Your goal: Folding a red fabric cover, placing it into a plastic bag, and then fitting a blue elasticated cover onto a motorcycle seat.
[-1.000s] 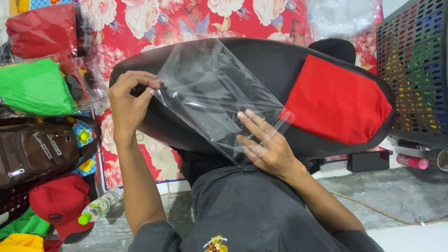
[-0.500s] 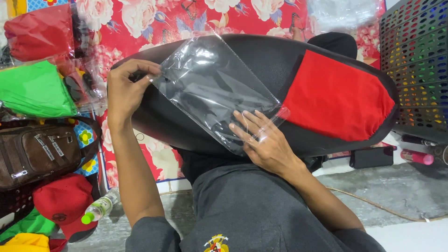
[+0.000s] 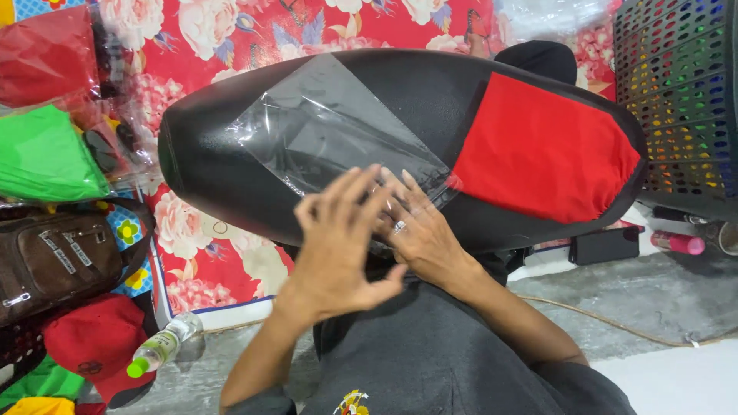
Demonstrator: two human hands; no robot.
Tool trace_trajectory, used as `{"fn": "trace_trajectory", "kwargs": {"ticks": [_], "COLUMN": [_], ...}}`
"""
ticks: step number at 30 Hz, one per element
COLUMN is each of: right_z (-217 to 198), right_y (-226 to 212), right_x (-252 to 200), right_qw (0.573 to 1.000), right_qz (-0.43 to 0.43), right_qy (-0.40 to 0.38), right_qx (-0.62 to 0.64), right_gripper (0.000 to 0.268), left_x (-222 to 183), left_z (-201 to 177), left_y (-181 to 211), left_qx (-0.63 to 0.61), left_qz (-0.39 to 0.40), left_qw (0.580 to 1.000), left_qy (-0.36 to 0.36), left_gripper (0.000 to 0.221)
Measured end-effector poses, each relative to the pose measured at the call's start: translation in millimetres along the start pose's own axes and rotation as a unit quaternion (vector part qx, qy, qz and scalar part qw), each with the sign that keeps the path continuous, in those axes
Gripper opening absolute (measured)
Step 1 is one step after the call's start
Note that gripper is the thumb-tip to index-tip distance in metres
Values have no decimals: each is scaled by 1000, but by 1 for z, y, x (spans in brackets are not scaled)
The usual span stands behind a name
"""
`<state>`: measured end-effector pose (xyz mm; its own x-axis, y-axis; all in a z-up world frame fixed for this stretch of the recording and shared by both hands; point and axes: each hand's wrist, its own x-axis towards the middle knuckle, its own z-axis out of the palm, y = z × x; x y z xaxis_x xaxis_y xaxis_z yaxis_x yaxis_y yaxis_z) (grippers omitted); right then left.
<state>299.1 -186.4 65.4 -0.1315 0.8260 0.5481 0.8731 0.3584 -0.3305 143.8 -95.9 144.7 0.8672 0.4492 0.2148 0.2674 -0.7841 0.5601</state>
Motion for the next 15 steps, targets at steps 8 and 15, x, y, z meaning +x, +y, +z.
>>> {"fn": "trace_trajectory", "kwargs": {"ticks": [8,15], "right_z": [-25,-29], "right_y": [-3,15], "right_x": [4,-22], "right_qw": [999,998], "right_qz": [27,38], "right_qy": [14,47], "right_qx": [-23,12], "right_gripper": [26,46], "left_x": [15,17], "left_z": [55,57], "left_y": [22,25], "left_qx": [19,56], "left_qz": [35,62], "left_qw": [995,990], "left_qy": [93,110], "left_gripper": [72,66]}}
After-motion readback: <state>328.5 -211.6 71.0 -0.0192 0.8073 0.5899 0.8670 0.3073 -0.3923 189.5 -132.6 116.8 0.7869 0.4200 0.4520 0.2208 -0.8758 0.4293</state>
